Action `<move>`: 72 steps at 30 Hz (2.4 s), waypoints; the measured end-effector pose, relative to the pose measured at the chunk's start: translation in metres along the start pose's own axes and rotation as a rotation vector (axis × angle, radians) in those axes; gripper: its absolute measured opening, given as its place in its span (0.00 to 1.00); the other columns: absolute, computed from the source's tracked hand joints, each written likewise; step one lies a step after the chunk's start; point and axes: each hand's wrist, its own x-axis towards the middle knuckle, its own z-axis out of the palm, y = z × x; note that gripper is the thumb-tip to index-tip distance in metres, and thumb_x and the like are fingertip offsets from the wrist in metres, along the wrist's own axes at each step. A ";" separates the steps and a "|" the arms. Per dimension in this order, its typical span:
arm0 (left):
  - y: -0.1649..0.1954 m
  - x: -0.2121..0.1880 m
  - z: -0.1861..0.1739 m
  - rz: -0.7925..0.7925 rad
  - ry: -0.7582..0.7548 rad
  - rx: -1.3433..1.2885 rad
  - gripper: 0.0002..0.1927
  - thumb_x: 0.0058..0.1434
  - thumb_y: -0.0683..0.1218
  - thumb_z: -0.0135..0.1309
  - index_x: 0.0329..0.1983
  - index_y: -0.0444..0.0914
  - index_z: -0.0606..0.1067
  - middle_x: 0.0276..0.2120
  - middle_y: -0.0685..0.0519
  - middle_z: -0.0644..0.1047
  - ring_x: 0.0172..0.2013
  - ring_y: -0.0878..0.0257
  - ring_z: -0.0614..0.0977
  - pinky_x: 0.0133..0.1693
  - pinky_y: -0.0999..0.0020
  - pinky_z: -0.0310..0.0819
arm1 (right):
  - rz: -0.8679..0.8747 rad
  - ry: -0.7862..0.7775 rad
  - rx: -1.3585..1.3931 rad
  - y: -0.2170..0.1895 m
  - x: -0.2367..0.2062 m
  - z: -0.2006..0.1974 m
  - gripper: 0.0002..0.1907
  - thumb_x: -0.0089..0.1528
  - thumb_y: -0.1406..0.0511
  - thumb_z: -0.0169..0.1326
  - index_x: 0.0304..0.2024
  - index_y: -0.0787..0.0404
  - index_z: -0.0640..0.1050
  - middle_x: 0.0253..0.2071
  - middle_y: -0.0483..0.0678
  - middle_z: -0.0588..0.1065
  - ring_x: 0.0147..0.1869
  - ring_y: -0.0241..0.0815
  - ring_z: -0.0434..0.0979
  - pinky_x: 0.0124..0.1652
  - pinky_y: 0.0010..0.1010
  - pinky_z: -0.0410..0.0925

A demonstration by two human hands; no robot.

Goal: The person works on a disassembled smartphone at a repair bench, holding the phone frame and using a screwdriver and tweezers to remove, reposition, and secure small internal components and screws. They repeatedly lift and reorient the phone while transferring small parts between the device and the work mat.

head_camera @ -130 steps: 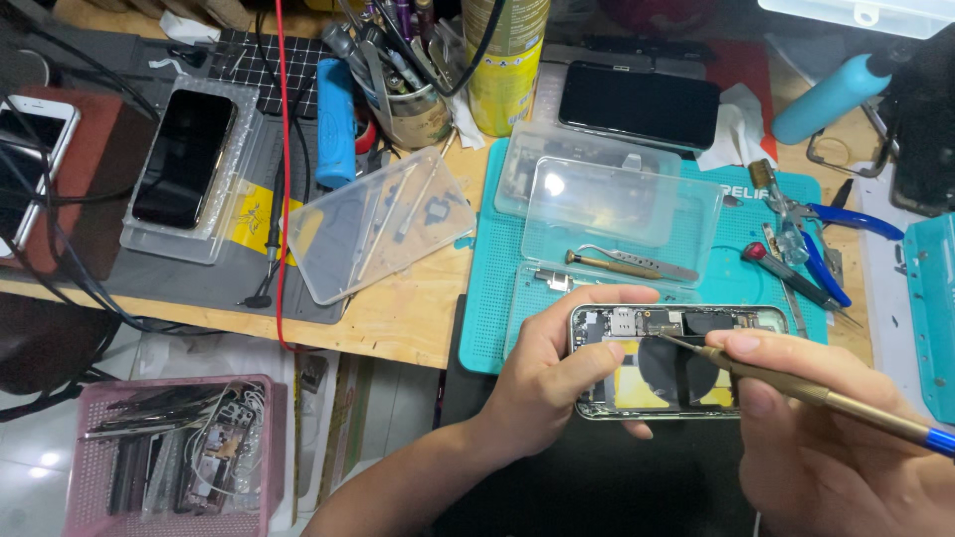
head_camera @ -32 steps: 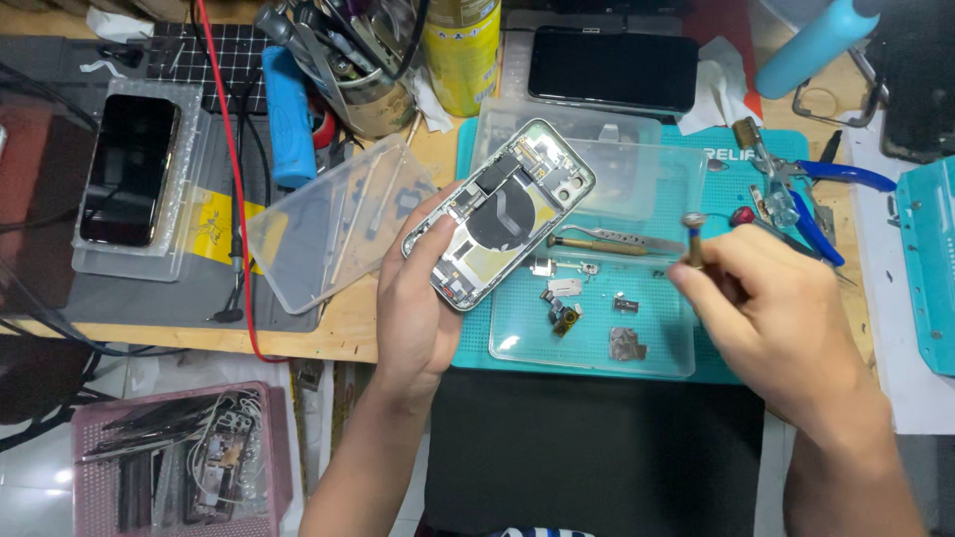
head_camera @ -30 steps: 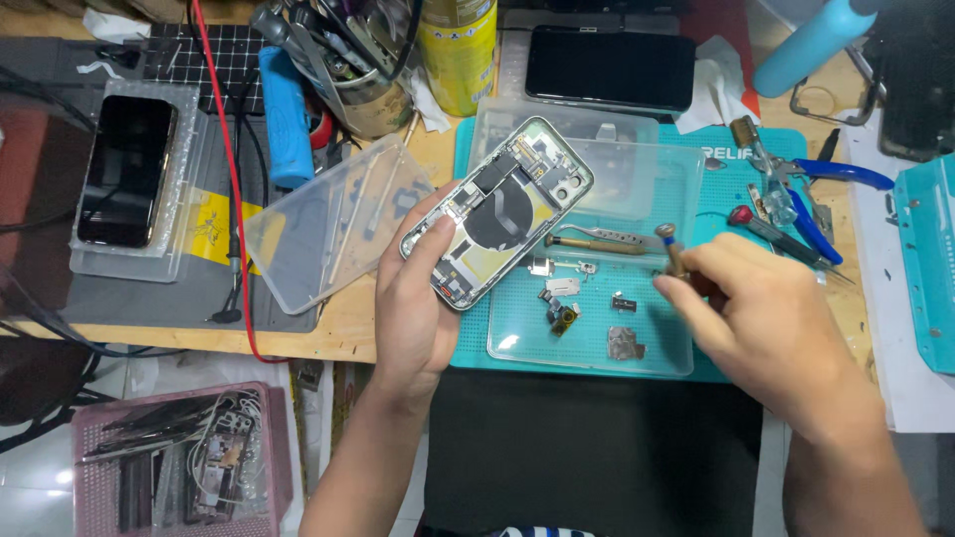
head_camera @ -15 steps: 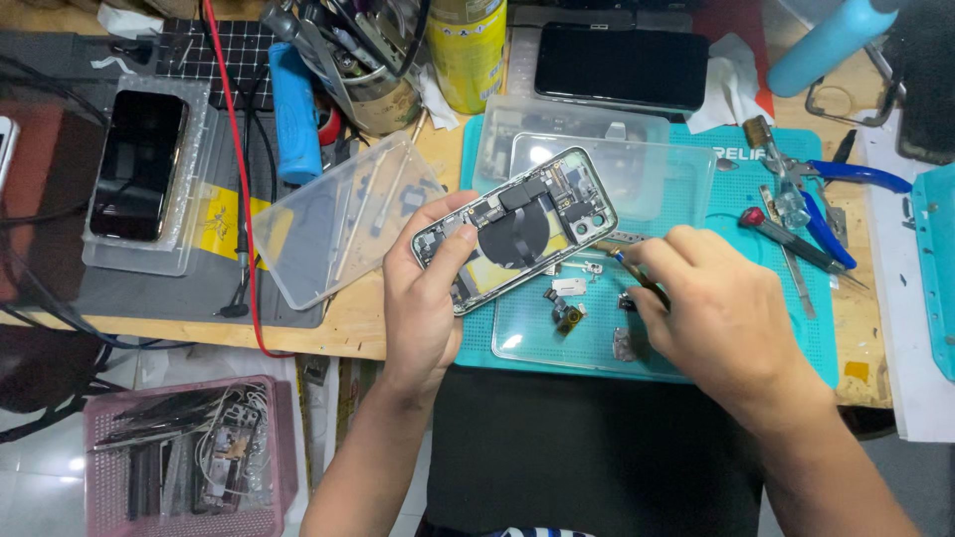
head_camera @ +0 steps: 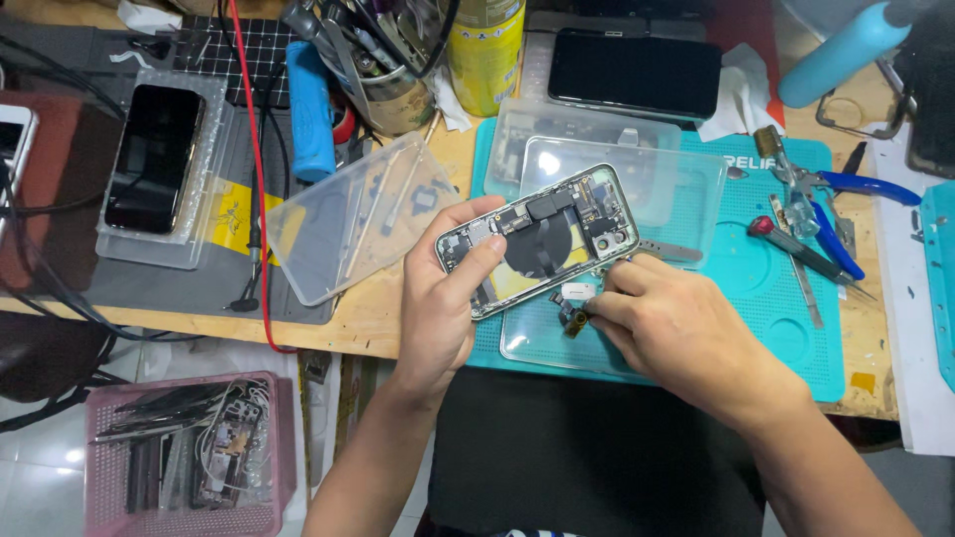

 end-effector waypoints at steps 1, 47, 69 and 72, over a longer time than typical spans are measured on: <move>0.000 0.000 0.000 0.003 -0.001 -0.001 0.19 0.67 0.37 0.54 0.60 0.27 0.72 0.46 0.48 0.80 0.45 0.67 0.81 0.50 0.70 0.76 | -0.002 -0.002 0.011 0.000 0.000 0.000 0.06 0.51 0.67 0.62 0.32 0.60 0.82 0.30 0.49 0.74 0.38 0.50 0.76 0.36 0.42 0.71; -0.012 -0.018 0.037 0.052 -0.250 0.265 0.15 0.71 0.40 0.47 0.57 0.29 0.76 0.51 0.49 0.80 0.53 0.67 0.79 0.58 0.71 0.73 | -0.136 0.649 0.147 -0.018 -0.014 -0.015 0.12 0.53 0.77 0.65 0.39 0.67 0.80 0.41 0.54 0.79 0.42 0.47 0.81 0.41 0.31 0.73; -0.007 -0.036 0.044 0.091 -0.218 0.385 0.18 0.71 0.42 0.48 0.60 0.31 0.75 0.44 0.52 0.81 0.44 0.72 0.78 0.47 0.76 0.75 | -0.274 0.643 -0.123 -0.022 -0.014 -0.005 0.18 0.46 0.76 0.65 0.40 0.69 0.81 0.42 0.53 0.78 0.43 0.52 0.79 0.42 0.39 0.73; -0.007 -0.037 0.044 0.072 -0.205 0.405 0.18 0.71 0.43 0.48 0.61 0.31 0.75 0.42 0.52 0.81 0.41 0.72 0.77 0.44 0.76 0.74 | -0.257 0.644 -0.102 -0.023 -0.015 -0.005 0.18 0.47 0.76 0.65 0.41 0.69 0.81 0.43 0.53 0.78 0.43 0.51 0.79 0.42 0.38 0.73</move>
